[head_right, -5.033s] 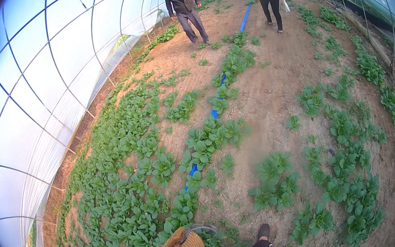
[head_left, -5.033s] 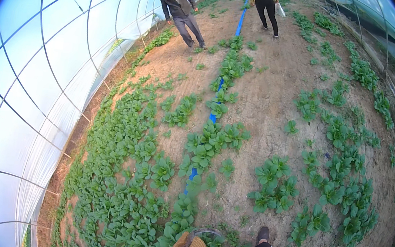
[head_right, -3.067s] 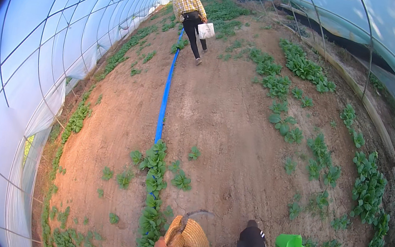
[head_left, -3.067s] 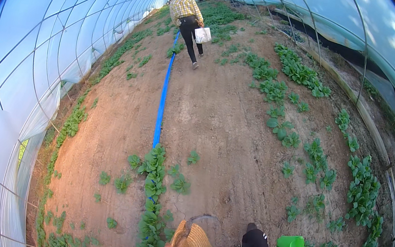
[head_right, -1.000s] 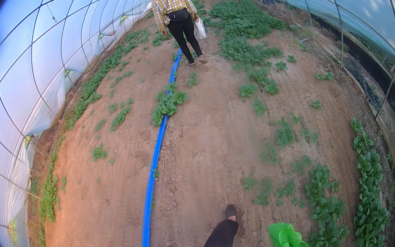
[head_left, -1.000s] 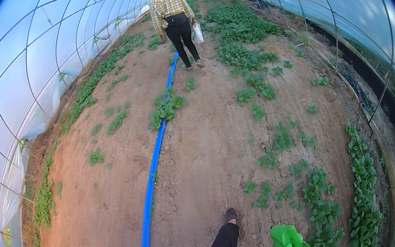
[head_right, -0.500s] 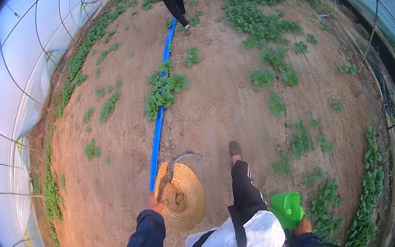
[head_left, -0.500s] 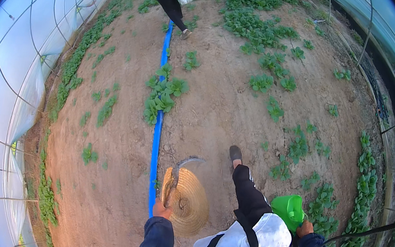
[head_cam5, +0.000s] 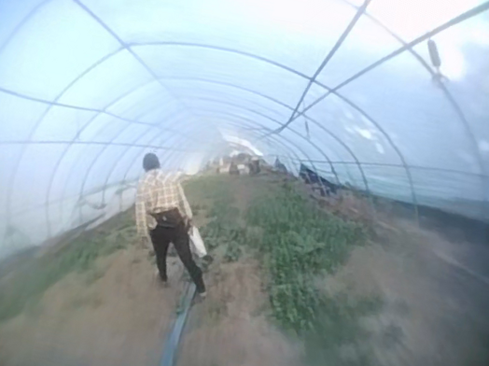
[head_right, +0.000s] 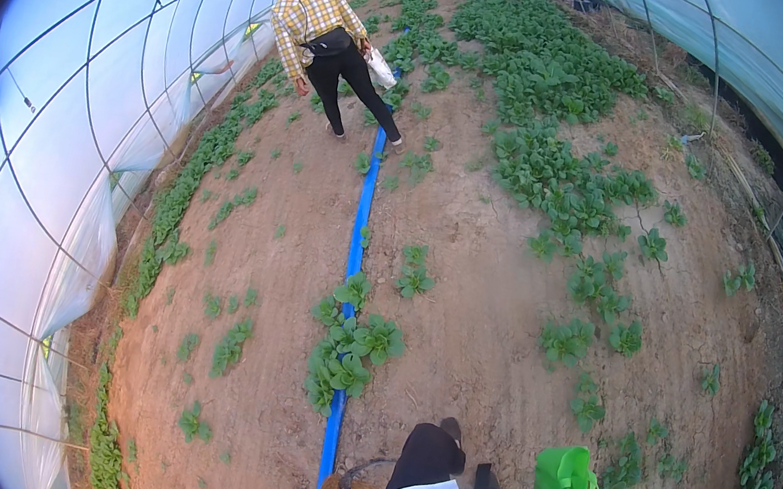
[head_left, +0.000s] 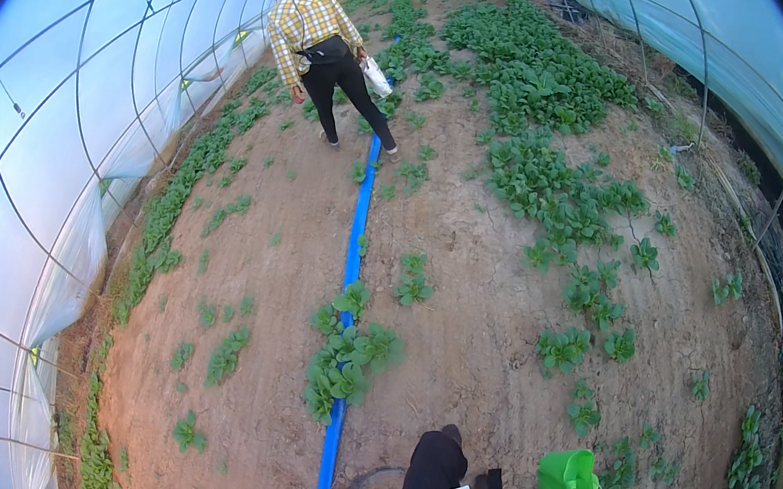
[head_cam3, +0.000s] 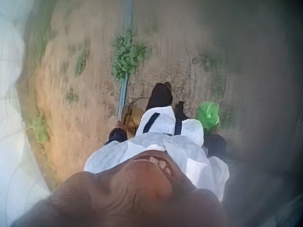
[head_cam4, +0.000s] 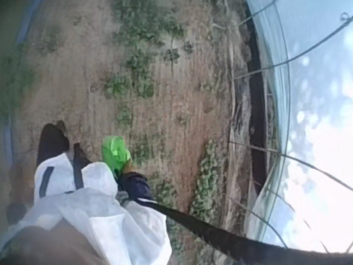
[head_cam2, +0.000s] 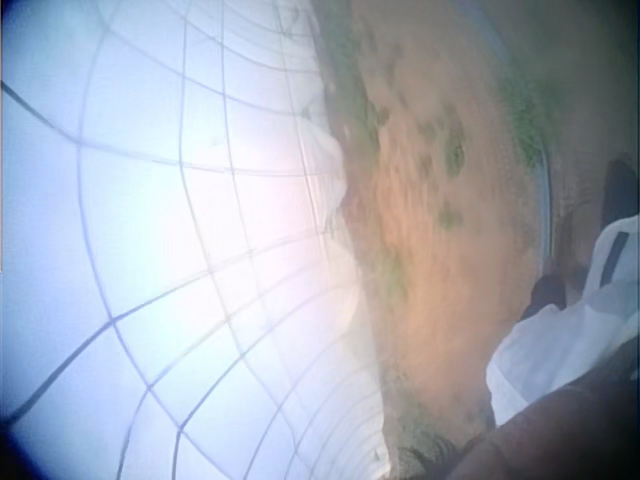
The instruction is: The person walks through a greenhouse, prepares a green bag, moves a blue crate and a small stool, and harvests leafy green vegetables by cutting them with a sickle.
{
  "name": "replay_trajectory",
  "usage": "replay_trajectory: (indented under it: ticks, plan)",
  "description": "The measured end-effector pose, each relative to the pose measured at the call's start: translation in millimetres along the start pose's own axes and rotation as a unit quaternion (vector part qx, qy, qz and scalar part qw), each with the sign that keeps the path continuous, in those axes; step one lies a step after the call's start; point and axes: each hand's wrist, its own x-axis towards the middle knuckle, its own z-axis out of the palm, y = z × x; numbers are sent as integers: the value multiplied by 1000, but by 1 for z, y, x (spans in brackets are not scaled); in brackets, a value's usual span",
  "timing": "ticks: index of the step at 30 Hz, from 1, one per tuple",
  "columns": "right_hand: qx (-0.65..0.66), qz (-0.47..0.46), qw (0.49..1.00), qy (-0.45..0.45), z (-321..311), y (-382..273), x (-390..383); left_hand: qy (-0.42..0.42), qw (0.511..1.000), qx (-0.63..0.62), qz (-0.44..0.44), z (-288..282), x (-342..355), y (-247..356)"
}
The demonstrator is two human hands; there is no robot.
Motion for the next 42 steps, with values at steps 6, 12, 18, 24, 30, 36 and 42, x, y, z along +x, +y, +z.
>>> replay_trajectory:
  ticks: [6, 12, 18, 24, 30, 36, 42]
  plan:
    - [24, -3, 996, 84, -42, -116, 106, -32, 999, -4, 7, -98, 78, 149]
    - [24, -60, 990, 125, -146, -247, 172, -7, 989, -70, 129, -219, 150, 304]
    - [-67, -45, 996, 35, -192, -354, 271, 27, 976, -104, 187, -332, 241, 457]
    - [-86, -56, 994, -19, -226, -448, 408, 88, 974, -114, 173, -376, 294, 541]
    - [-72, -54, 995, -31, -277, -572, 500, 65, 987, -123, 79, -419, 298, 604]
    - [-45, -100, 994, 20, -342, -670, 600, -24, 1000, -7, 3, -455, 350, 694]
    - [-48, -229, 969, 81, -412, -807, 707, -39, 997, -68, 0, -520, 443, 827]
